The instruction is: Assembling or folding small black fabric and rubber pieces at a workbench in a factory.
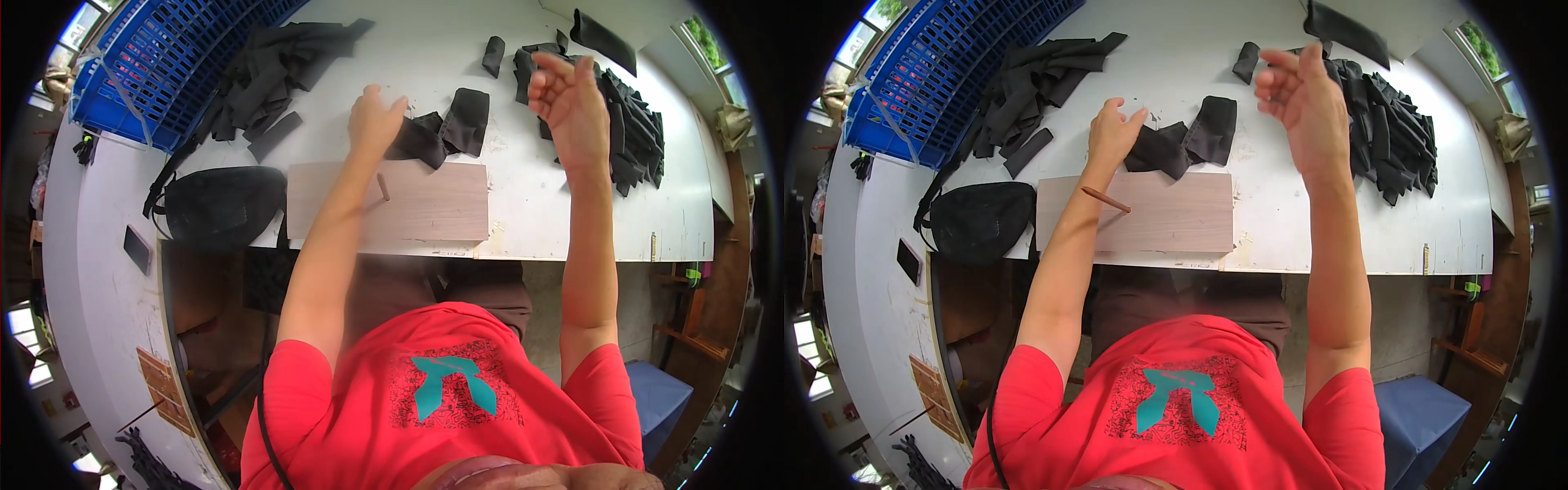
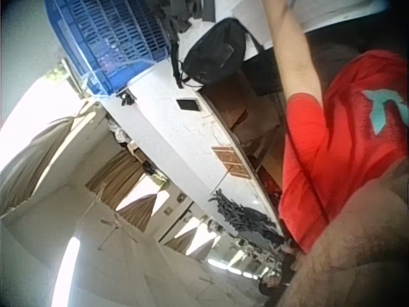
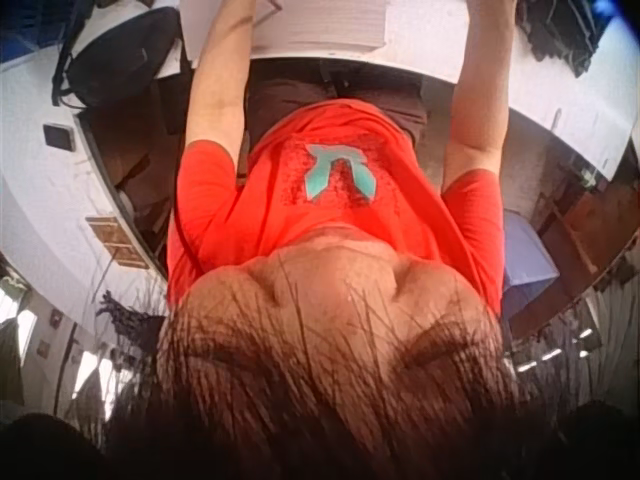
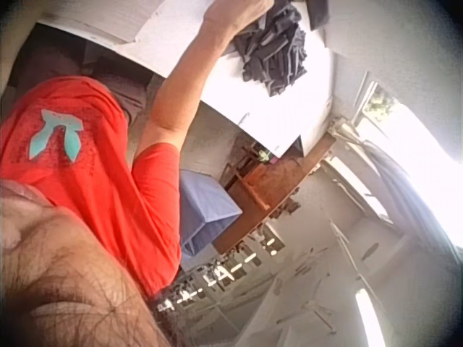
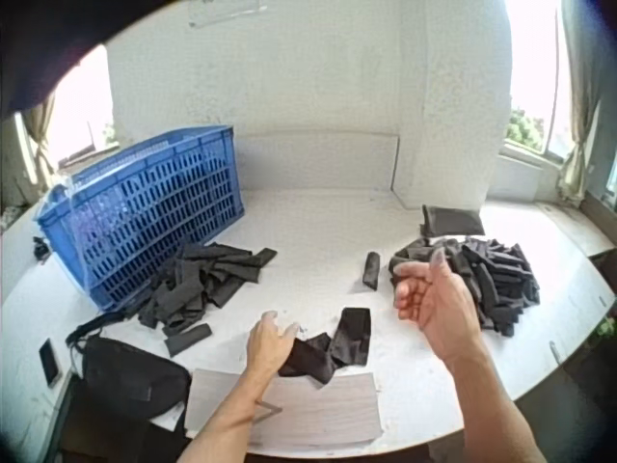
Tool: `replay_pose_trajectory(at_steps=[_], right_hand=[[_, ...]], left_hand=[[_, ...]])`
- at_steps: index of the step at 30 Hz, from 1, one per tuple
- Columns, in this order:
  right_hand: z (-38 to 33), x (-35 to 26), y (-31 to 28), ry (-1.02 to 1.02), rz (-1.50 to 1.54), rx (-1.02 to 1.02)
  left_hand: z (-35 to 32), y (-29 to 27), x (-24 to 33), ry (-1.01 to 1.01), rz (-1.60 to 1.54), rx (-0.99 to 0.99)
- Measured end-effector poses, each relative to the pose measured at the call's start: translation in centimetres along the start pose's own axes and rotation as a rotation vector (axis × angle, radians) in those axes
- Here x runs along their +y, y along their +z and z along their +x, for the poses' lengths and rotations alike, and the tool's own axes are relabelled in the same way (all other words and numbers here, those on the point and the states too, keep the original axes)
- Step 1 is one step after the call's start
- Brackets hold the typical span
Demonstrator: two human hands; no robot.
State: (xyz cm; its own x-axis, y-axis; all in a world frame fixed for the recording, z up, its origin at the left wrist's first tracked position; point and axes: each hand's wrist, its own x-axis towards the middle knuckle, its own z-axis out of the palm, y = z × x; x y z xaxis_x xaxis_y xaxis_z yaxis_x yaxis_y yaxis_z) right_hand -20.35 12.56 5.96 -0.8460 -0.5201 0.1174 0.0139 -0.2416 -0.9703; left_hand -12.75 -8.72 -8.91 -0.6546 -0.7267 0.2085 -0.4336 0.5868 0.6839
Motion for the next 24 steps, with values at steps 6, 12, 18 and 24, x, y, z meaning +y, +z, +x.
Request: replay_pose_trajectory(at_steps=[6, 12, 18, 24], right_hand=[[-10.4, 6.5, -1.2, 0.360, -0.088, -0.044], [-13.9, 8.7, 1.9, 0.472, -0.088, -0.269], [-14.9, 8.9, 6.5, 0.485, 0.038, -0.550], [-15.3, 8.4, 9.4, 0.481, 0.129, -0.272]], left_hand=[[-0.1, 0.3, -0.9, 0.233, 0.189, -0.235], [-1.2, -5.0, -3.5, 0.145, -0.355, 0.337], [-13.5, -13.6, -1.7, -0.211, -1.178, 0.275], [-22.9, -11.8, 1.1, -0.414, -1.278, 0.099]])
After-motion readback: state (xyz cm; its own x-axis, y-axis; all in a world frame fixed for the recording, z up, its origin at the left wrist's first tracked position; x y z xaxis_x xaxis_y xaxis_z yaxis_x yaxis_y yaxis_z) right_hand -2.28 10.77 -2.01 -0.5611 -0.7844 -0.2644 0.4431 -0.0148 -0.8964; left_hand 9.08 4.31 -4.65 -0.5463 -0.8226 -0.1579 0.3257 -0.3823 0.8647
